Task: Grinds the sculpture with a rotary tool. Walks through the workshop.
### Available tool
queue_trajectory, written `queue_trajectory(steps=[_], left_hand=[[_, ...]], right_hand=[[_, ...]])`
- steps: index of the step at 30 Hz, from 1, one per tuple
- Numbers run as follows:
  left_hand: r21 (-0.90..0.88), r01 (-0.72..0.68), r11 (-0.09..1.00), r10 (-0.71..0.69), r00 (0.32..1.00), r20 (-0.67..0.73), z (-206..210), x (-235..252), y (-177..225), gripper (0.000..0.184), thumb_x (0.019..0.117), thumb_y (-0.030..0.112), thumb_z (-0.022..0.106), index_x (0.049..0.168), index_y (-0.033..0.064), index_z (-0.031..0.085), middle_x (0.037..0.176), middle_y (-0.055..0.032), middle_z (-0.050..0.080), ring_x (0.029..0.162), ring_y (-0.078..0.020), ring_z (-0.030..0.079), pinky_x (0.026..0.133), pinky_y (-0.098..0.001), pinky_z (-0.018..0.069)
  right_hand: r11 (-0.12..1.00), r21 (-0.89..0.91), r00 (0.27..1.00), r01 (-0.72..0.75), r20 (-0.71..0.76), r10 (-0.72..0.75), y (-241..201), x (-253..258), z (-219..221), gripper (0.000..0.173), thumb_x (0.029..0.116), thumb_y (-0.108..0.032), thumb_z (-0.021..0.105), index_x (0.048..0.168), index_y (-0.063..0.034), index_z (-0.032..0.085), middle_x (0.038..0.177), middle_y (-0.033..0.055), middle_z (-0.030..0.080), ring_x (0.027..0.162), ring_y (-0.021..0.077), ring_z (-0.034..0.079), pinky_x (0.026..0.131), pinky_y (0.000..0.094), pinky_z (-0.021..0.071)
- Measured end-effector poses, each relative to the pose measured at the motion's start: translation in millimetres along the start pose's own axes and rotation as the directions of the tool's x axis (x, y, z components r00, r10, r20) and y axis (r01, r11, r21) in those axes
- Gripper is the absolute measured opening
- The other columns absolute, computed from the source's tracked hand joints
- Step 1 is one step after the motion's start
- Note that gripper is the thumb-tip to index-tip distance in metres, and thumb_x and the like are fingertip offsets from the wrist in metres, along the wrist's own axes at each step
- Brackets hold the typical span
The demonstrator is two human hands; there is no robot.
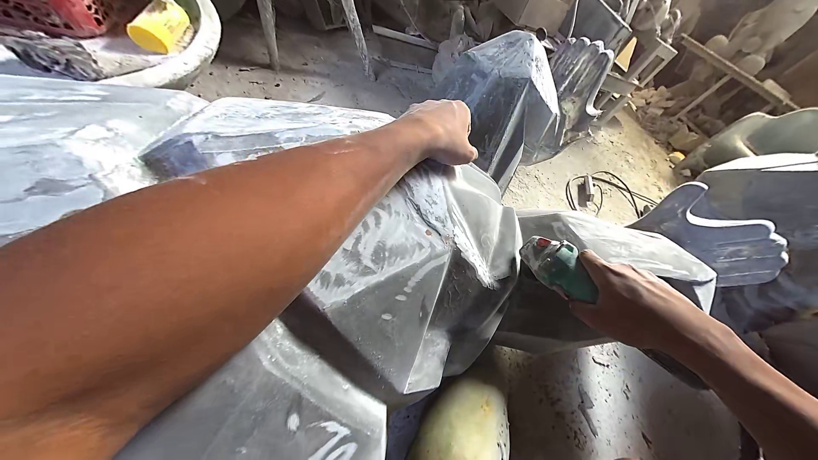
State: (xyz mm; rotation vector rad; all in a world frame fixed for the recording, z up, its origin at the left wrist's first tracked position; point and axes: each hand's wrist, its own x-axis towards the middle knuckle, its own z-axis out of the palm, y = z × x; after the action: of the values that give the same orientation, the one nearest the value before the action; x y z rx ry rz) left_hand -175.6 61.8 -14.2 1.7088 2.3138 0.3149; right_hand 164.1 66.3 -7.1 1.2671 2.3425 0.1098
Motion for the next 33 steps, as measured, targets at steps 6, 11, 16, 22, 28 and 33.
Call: queue_trajectory(steps=[6,11,16,22,28,33], left_hand=[[0.017,-0.022,1.000,0.022,1.000,0.008,-0.2,-1.6,0.5,0.041,0.0926,0.050,0.064,0.077,0.0113,0.063,0.082,-0.0149,0.064,0.081,-0.0356,0.064,0.066,-0.0610,0.0475],[0.022,-0.019,1.000,0.019,1.000,0.005,0.1,0.2,-1.2,0.044,0.0925,0.052,0.064,0.076,0.0112,0.062,0.081,-0.0145,0.064,0.080,-0.0351,0.064,0.066,-0.0601,0.0476],[0.022,-0.015,1.000,0.015,1.000,0.005,0.3,1.0,-1.8,0.043,0.0933,0.052,0.063,0.076,0.0127,0.062,0.080,-0.0132,0.064,0.079,-0.0341,0.063,0.065,-0.0595,0.0471],[0.023,-0.008,1.000,0.008,1.000,0.013,1.5,5.6,-2.9,0.043,0.0921,0.053,0.063,0.075,0.0136,0.063,0.079,-0.0129,0.064,0.079,-0.0344,0.064,0.066,-0.0598,0.0468],[-0.022,-0.009,1.000,0.010,1.000,0.009,3.6,13.9,-7.9,0.046,0.0924,0.054,0.063,0.072,0.0129,0.062,0.073,-0.0122,0.062,0.072,-0.0333,0.062,0.061,-0.0588,0.0463],[-0.128,-0.049,0.991,0.048,0.999,-0.014,7.5,21.2,-16.4,0.053,0.0953,0.055,0.064,0.065,0.0118,0.057,0.062,-0.0106,0.055,0.060,-0.0301,0.056,0.054,-0.0554,0.0434]], right_hand=[[1.000,0.017,1.000,-0.006,0.013,0.006,3.5,-9.8,6.2,0.043,0.0863,-0.049,0.071,0.117,-0.0241,0.055,0.083,-0.0010,0.066,0.080,0.0207,0.068,0.068,0.0477,0.0552],[0.999,0.043,0.999,-0.031,-0.009,0.032,3.0,12.1,1.9,0.044,0.0853,-0.050,0.071,0.116,-0.0216,0.056,0.087,0.0011,0.067,0.084,0.0226,0.070,0.071,0.0502,0.0567],[0.996,0.065,0.996,-0.067,-0.057,0.071,-0.4,27.8,1.0,0.044,0.0859,-0.051,0.071,0.113,-0.0203,0.057,0.085,0.0025,0.068,0.082,0.0244,0.070,0.069,0.0520,0.0560],[0.957,0.278,0.987,-0.083,-0.108,0.117,5.2,-10.3,33.1,0.048,0.0844,-0.047,0.075,0.120,-0.0217,0.055,0.084,0.0034,0.067,0.079,0.0257,0.069,0.068,0.0531,0.0561],[0.427,0.800,0.812,0.421,-0.543,0.215,-39.9,-47.6,150.0,0.065,0.0859,-0.035,0.076,0.135,-0.0029,0.049,0.095,-0.0026,0.072,0.082,0.0084,0.072,0.072,0.0327,0.0650],[0.235,0.822,0.770,0.518,-0.568,0.292,-114.0,-58.0,184.7,0.077,0.0755,-0.026,0.087,0.135,0.0043,0.049,0.103,0.0030,0.074,0.092,0.0078,0.073,0.084,0.0314,0.0650]])
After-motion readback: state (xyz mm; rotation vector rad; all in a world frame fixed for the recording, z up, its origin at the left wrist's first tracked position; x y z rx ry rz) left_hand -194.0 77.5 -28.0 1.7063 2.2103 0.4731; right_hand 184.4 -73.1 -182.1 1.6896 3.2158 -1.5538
